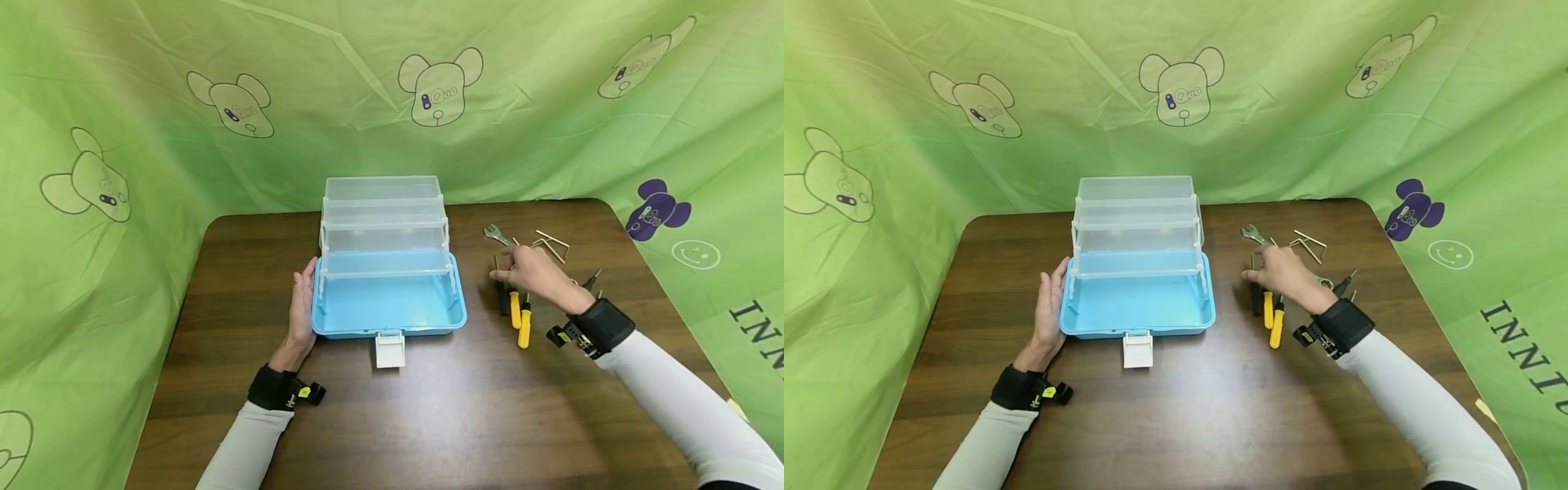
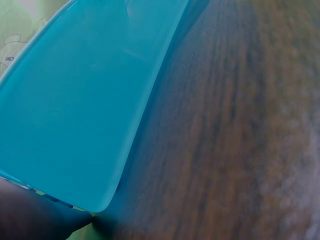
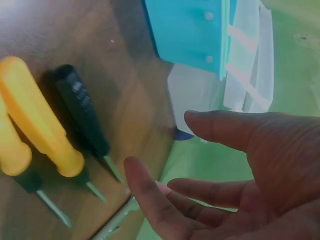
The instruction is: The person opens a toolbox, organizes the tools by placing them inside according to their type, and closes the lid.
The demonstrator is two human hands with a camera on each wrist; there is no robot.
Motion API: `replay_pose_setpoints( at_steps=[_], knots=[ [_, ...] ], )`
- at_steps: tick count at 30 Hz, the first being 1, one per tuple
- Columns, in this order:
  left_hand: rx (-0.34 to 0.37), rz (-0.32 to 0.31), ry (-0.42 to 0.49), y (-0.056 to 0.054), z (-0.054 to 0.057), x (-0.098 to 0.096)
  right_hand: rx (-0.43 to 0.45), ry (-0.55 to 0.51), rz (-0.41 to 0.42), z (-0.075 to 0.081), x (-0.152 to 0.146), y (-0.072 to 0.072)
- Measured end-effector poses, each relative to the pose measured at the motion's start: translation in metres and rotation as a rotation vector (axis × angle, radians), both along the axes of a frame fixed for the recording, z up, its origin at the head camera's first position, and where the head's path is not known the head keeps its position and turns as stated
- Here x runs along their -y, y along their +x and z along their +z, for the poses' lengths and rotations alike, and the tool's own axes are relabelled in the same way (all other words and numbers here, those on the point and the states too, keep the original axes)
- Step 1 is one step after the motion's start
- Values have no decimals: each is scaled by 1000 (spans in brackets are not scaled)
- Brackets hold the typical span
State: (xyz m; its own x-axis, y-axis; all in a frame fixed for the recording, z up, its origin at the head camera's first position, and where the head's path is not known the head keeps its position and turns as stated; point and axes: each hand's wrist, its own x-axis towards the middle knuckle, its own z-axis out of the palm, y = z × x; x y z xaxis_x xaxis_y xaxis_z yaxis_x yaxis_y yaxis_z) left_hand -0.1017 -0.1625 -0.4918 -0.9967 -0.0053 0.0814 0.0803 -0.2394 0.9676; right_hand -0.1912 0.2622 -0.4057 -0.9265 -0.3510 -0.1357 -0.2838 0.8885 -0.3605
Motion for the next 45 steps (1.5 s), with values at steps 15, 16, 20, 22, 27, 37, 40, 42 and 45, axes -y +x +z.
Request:
replay_pose_setpoints(
  at_steps=[15,16,20,22,27,37,40,42,45],
  knots=[
    [-7,-3,0,1,-1,-1,-60,8,-3,-25,-1,19],
    [-8,-2,-2,1,-1,-1,-55,8,-8,-25,-1,20],
    [-9,-3,-3,1,-1,0,-42,21,-37,-30,0,23],
    [-8,-2,-2,1,-1,0,-44,27,-44,-32,1,24],
    [-7,-5,8,1,-2,-1,-59,39,-54,-36,1,26],
    [-8,-1,27,1,0,-2,-115,36,-52,-46,2,28],
    [-3,-3,23,1,-1,-2,-111,36,-59,-47,2,29],
    [-1,-3,19,1,-1,-2,-104,27,-66,-47,2,30],
    [-4,-6,21,1,-1,-2,-93,6,-78,-47,2,31]
  ],
)
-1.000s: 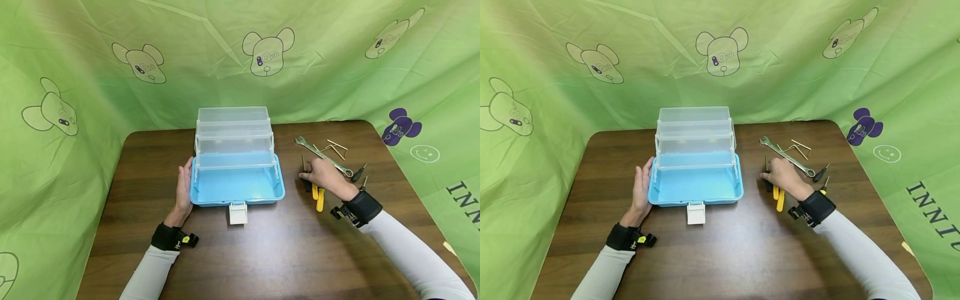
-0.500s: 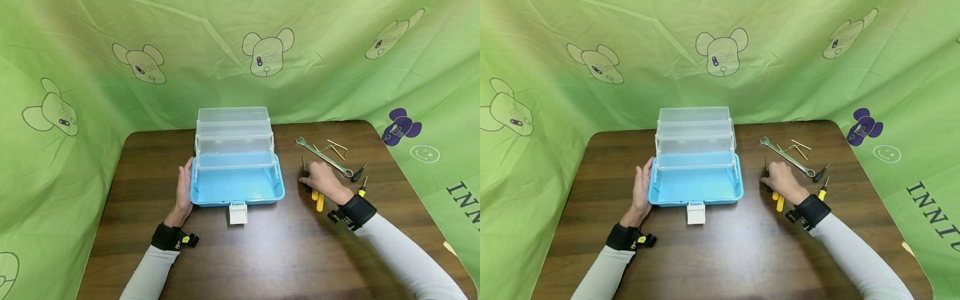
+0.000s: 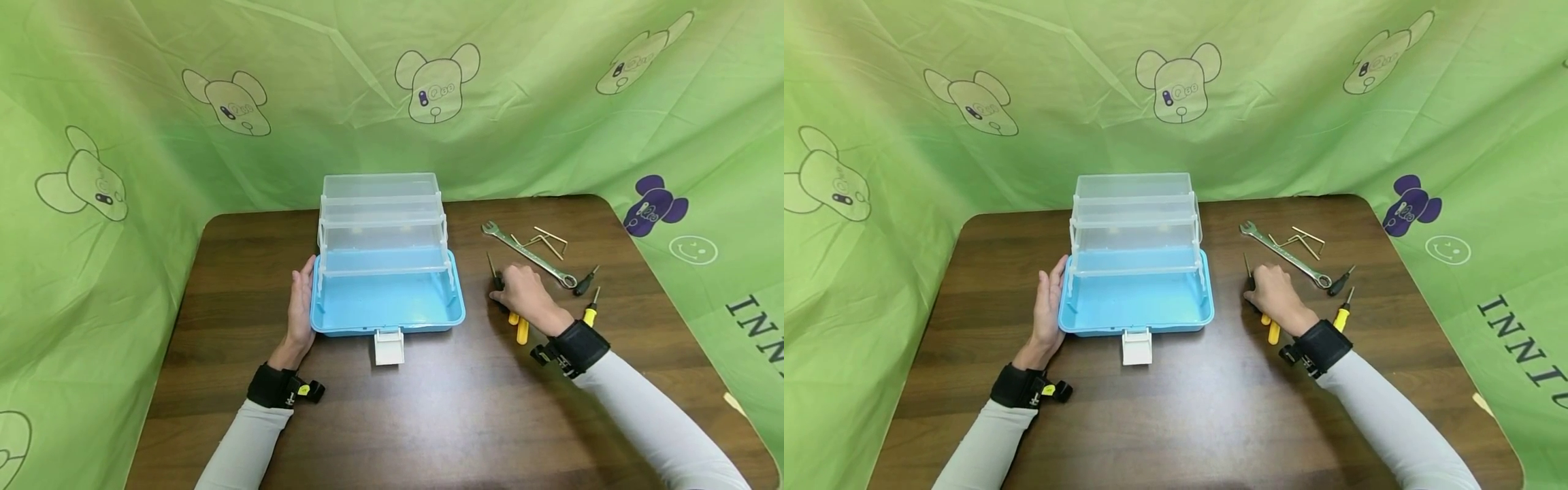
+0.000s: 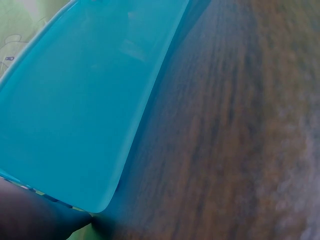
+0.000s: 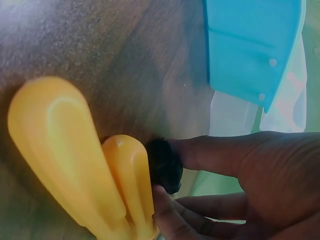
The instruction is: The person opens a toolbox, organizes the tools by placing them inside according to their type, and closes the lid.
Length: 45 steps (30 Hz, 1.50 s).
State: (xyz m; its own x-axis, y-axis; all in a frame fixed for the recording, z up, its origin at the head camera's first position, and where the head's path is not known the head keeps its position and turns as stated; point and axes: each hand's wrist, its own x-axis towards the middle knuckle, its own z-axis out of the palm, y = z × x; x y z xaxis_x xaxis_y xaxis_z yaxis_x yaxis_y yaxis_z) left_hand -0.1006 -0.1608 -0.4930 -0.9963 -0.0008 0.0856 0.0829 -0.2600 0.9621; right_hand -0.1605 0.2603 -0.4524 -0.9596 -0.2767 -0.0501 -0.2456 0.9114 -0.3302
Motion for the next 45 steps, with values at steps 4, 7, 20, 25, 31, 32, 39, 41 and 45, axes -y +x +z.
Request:
replay_pose_setpoints(
  at_steps=[4,7,20,25,31,32,39,41,45],
  knots=[
    [-8,-7,14,-1,0,0,3,-10,-10,0,1,0],
    [-9,-8,20,-2,0,1,0,2,-12,0,3,0],
    [-7,-10,6,0,1,-1,-75,4,11,-2,5,2],
    [-10,-5,3,-1,2,0,-85,-11,7,-2,5,3],
    [-3,0,-13,-1,0,1,-82,-25,-2,-2,4,4],
    [-2,1,-16,-1,0,1,-79,-27,-6,-2,4,4],
    [3,3,-21,-1,0,1,-57,-23,-18,0,0,2],
    [3,1,-19,-1,0,1,-56,-32,-21,2,0,1],
    [7,0,-19,-1,1,2,-67,-59,-19,9,0,-3]
  ],
)
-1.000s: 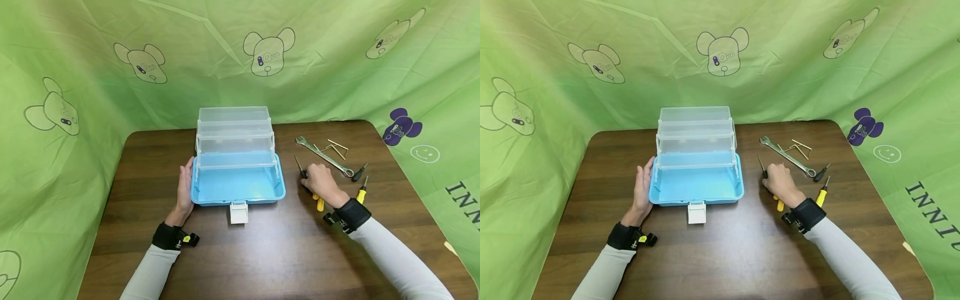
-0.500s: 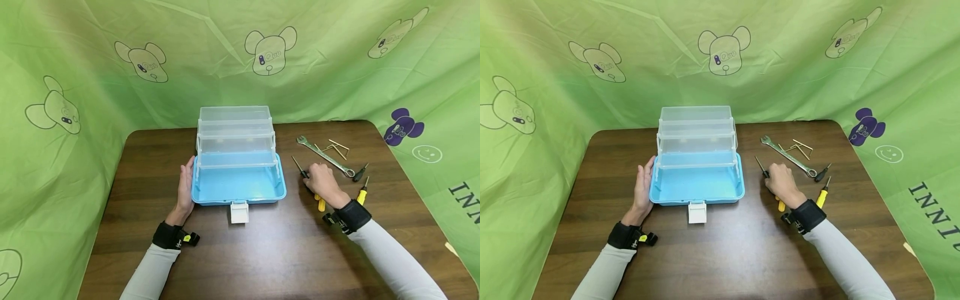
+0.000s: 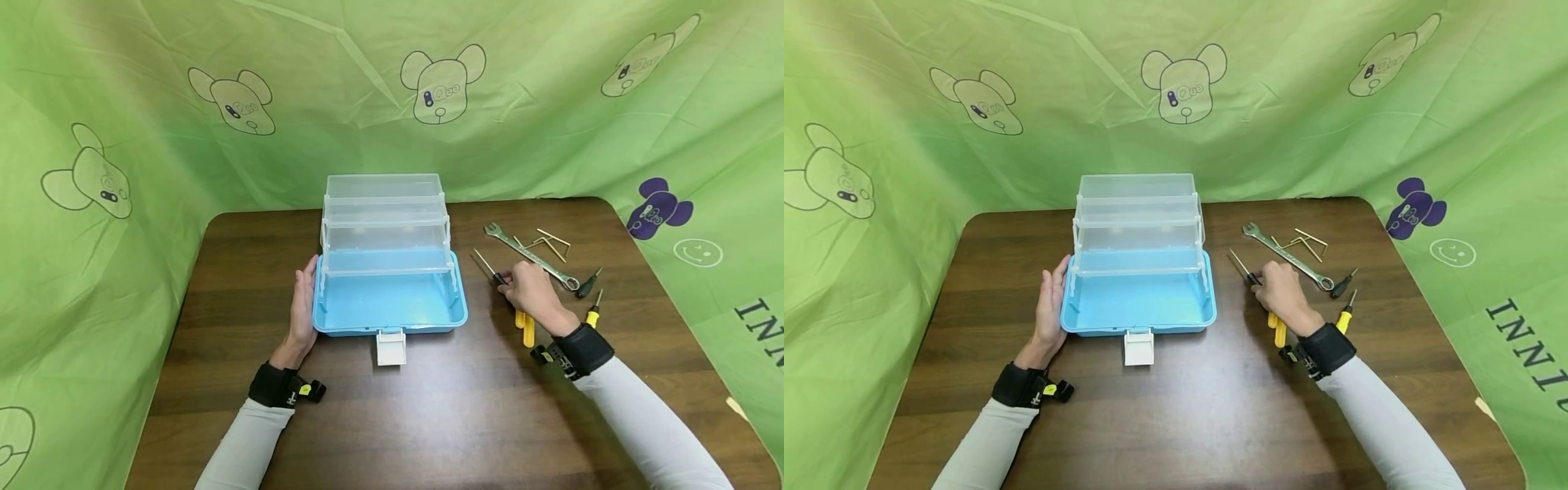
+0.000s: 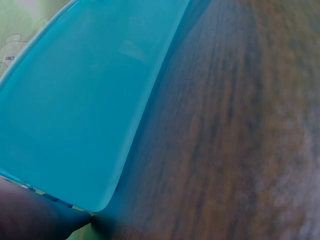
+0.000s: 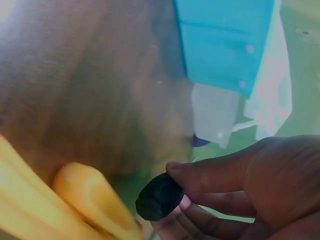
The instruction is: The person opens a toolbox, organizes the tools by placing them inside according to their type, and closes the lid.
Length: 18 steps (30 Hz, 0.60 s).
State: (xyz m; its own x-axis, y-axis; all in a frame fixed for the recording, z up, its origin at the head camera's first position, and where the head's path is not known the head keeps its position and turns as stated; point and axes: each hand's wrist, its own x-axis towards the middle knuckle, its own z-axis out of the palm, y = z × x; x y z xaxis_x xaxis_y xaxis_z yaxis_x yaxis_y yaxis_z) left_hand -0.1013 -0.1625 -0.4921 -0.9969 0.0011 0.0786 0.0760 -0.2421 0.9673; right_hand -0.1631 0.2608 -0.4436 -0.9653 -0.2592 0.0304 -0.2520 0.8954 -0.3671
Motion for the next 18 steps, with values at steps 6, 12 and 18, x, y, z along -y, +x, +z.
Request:
replay_pose_setpoints(
  at_steps=[6,12,18],
  knots=[
    [5,-4,6,0,1,0,-16,-29,8,16,0,-6],
    [8,-10,12,1,0,0,-48,-55,18,35,-1,-11],
    [-5,-10,8,0,-1,0,-75,-67,27,54,-2,-15]
  ],
)
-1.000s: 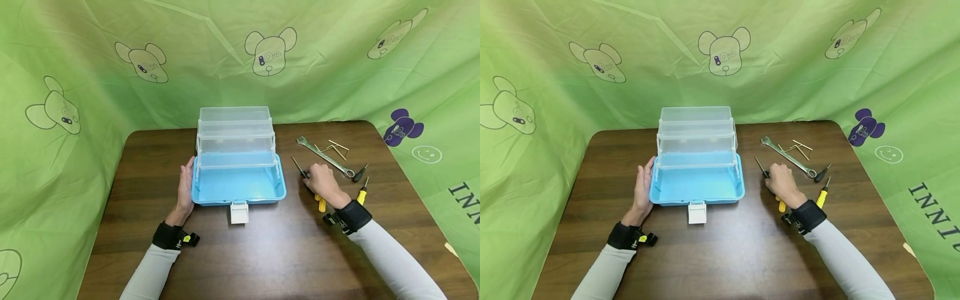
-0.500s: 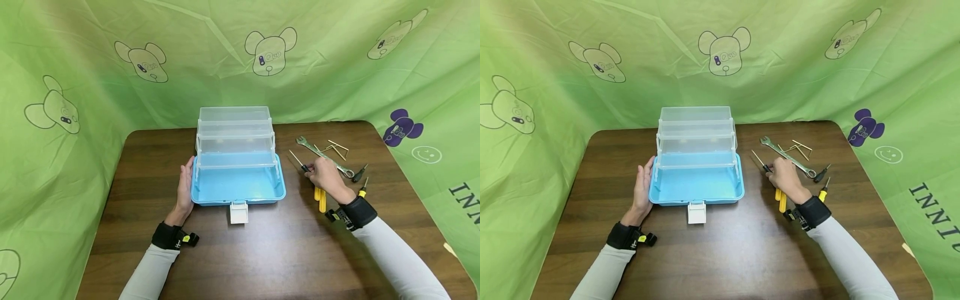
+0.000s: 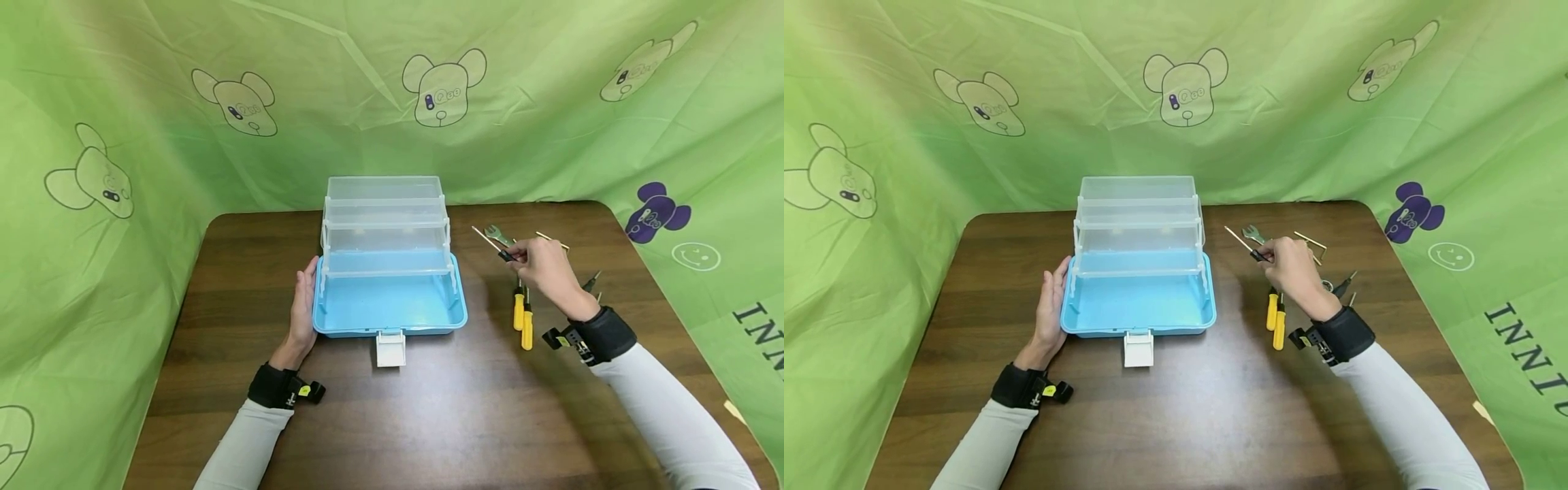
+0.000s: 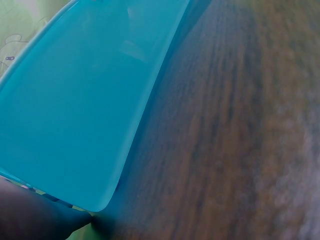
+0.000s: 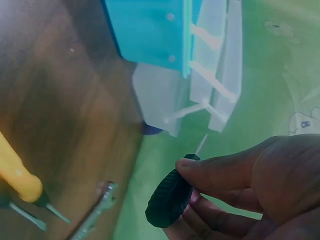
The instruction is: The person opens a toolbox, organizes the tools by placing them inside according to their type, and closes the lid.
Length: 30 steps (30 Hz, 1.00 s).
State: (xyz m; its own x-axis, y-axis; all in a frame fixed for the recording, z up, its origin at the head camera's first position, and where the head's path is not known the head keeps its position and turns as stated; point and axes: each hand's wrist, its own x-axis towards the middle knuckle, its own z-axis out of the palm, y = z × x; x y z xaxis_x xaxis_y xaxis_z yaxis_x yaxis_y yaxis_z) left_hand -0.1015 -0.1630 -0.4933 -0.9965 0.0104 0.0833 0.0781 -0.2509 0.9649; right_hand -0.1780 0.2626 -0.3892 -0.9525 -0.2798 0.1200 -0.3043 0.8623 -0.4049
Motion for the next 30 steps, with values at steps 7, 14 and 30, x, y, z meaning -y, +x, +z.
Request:
replay_pose_setpoints(
  at_steps=[7,14,30],
  knots=[
    [21,8,-8,1,-1,0,-27,15,-9,19,0,-7],
    [16,12,-11,0,0,-1,-107,36,33,43,8,-20],
    [9,4,-25,-1,-1,1,-108,7,65,85,30,-54]
  ],
)
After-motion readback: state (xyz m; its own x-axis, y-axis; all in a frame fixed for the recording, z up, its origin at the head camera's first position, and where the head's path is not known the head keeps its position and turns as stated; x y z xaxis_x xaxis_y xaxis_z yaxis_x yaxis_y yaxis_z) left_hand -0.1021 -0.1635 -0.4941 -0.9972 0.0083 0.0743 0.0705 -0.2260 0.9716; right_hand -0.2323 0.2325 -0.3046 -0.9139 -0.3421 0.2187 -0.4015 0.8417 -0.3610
